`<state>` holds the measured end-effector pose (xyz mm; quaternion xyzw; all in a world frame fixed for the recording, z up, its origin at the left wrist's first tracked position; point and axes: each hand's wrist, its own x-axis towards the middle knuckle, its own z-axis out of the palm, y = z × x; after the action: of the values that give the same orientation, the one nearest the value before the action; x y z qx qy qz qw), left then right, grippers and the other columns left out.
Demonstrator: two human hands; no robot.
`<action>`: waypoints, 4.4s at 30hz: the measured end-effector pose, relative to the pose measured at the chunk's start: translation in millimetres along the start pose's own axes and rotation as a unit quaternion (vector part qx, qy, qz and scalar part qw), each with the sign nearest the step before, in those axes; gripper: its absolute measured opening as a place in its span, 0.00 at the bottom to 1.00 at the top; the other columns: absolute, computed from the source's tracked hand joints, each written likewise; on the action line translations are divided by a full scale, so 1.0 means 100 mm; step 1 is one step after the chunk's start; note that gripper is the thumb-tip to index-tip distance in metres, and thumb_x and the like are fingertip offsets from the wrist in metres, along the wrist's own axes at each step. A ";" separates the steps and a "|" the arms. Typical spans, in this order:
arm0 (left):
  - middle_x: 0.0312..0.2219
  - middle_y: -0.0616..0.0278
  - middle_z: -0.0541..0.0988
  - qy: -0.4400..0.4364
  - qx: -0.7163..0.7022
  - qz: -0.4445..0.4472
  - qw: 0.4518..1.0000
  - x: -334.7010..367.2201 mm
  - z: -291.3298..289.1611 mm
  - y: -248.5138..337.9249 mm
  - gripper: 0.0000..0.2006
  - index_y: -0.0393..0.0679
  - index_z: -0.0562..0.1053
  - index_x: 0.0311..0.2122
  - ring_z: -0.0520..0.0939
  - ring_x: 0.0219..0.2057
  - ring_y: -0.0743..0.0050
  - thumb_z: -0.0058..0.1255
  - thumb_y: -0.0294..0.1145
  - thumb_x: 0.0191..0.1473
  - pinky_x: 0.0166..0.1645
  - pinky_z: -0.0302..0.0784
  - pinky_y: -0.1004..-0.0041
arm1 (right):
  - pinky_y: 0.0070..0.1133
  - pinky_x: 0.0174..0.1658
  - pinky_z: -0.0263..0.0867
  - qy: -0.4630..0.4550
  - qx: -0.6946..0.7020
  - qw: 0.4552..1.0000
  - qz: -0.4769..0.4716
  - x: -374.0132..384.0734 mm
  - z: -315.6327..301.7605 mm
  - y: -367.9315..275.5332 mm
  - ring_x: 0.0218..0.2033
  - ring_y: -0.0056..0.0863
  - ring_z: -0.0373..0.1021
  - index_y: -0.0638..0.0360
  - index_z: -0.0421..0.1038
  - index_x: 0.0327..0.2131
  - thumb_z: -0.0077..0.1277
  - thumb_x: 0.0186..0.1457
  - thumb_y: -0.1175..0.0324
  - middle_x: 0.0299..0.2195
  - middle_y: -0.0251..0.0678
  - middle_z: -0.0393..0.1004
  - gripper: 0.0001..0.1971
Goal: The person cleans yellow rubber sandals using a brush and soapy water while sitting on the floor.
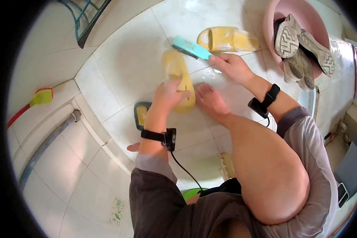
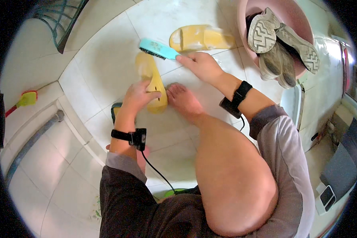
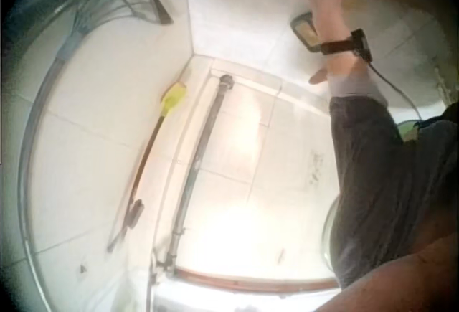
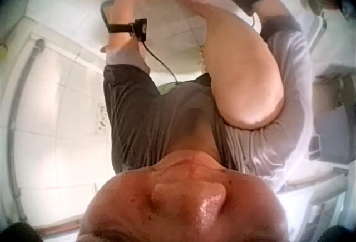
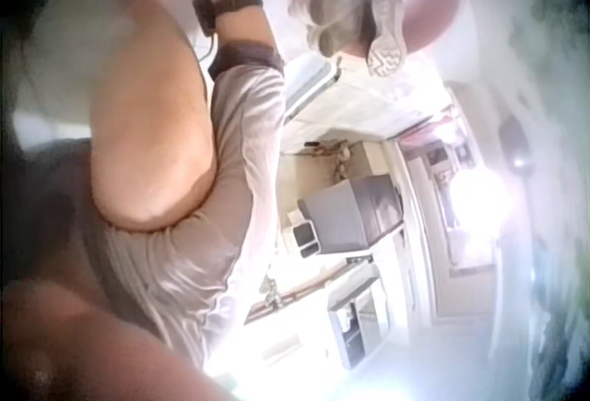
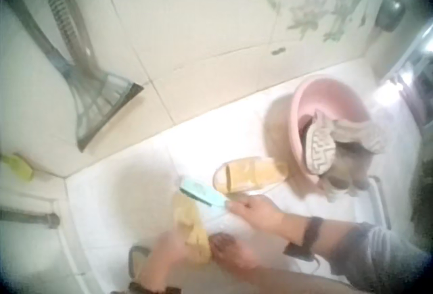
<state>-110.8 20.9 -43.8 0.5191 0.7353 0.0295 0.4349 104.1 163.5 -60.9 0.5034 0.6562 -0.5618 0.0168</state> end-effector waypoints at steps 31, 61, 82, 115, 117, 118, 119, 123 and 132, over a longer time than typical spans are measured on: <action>0.45 0.60 0.77 0.177 -0.374 0.032 0.910 -0.24 0.76 0.12 0.17 0.38 0.73 0.49 0.75 0.48 0.69 0.51 0.37 0.57 0.53 0.68 0.69 | 0.34 0.28 0.67 -0.052 -0.286 0.940 -0.178 -0.33 0.27 -0.20 0.23 0.47 0.70 0.51 0.79 0.28 0.48 0.53 0.40 0.19 0.45 0.73 0.24; 0.50 0.57 0.73 0.139 -0.541 -0.044 0.829 -0.23 0.55 0.28 0.24 0.32 0.69 0.52 0.73 0.50 0.70 0.46 0.44 0.61 0.55 0.65 0.71 | 0.34 0.35 0.66 -0.033 -0.169 0.981 -0.094 -0.14 0.00 0.44 0.27 0.46 0.70 0.60 0.77 0.28 0.40 0.59 0.40 0.23 0.50 0.74 0.30; 0.54 0.54 0.68 0.111 -0.813 -0.019 0.572 -0.34 0.49 0.37 0.23 0.33 0.59 0.59 0.70 0.55 0.63 0.40 0.36 0.64 0.60 0.65 0.65 | 0.31 0.39 0.67 -0.049 -0.095 0.993 -0.044 -0.14 0.06 0.15 0.32 0.43 0.73 0.60 0.77 0.37 0.40 0.59 0.40 0.29 0.48 0.77 0.30; 0.54 0.48 0.69 0.064 -0.875 0.022 0.480 -0.15 0.45 0.45 0.25 0.36 0.58 0.60 0.70 0.55 0.47 0.31 0.44 0.65 0.61 0.65 0.55 | 0.37 0.36 0.68 0.055 -0.123 0.989 -0.062 -0.17 -0.10 0.40 0.31 0.50 0.72 0.58 0.77 0.33 0.40 0.59 0.41 0.27 0.48 0.76 0.28; 0.53 0.45 0.69 0.082 -0.878 0.006 0.471 -0.12 0.46 0.46 0.25 0.34 0.58 0.59 0.69 0.55 0.46 0.30 0.44 0.66 0.62 0.63 0.55 | 0.36 0.35 0.68 0.083 -0.217 0.965 -0.125 -0.15 -0.15 0.46 0.29 0.49 0.73 0.56 0.77 0.34 0.43 0.58 0.43 0.27 0.46 0.77 0.25; 0.53 0.45 0.69 0.073 -0.879 -0.007 0.472 -0.10 0.43 0.38 0.25 0.34 0.58 0.59 0.70 0.55 0.47 0.33 0.43 0.65 0.60 0.65 0.55 | 0.35 0.34 0.69 0.107 -0.213 0.958 -0.160 -0.24 -0.15 0.49 0.30 0.46 0.73 0.53 0.78 0.34 0.45 0.57 0.43 0.27 0.44 0.77 0.23; 0.53 0.45 0.69 0.063 -0.879 -0.021 0.472 -0.08 0.39 0.30 0.24 0.33 0.59 0.58 0.71 0.54 0.48 0.35 0.42 0.64 0.59 0.68 0.55 | 0.35 0.34 0.69 0.106 -0.215 0.956 -0.168 -0.29 -0.22 0.50 0.30 0.46 0.73 0.53 0.78 0.34 0.45 0.57 0.43 0.27 0.44 0.77 0.23; 0.51 0.47 0.72 0.075 -0.857 -0.080 0.504 0.12 0.45 0.03 0.25 0.31 0.61 0.57 0.73 0.53 0.51 0.40 0.41 0.63 0.58 0.69 0.57 | 0.36 0.30 0.68 0.123 -0.328 0.914 -0.204 -0.42 -0.39 0.62 0.26 0.43 0.73 0.53 0.77 0.31 0.48 0.55 0.43 0.24 0.43 0.76 0.22; 0.47 0.43 0.75 0.138 -0.244 -0.223 0.934 0.11 0.56 0.04 0.31 0.32 0.70 0.49 0.74 0.50 0.47 0.53 0.53 0.53 0.54 0.66 0.51 | 0.38 0.34 0.68 0.012 -0.406 0.905 -0.126 -0.40 -0.37 0.41 0.29 0.45 0.73 0.55 0.74 0.28 0.46 0.57 0.48 0.24 0.44 0.75 0.20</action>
<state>-71.5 8.6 -83.1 0.2109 0.8550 0.1819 0.4376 171.7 159.7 -53.5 0.3727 0.8856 -0.2383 0.1413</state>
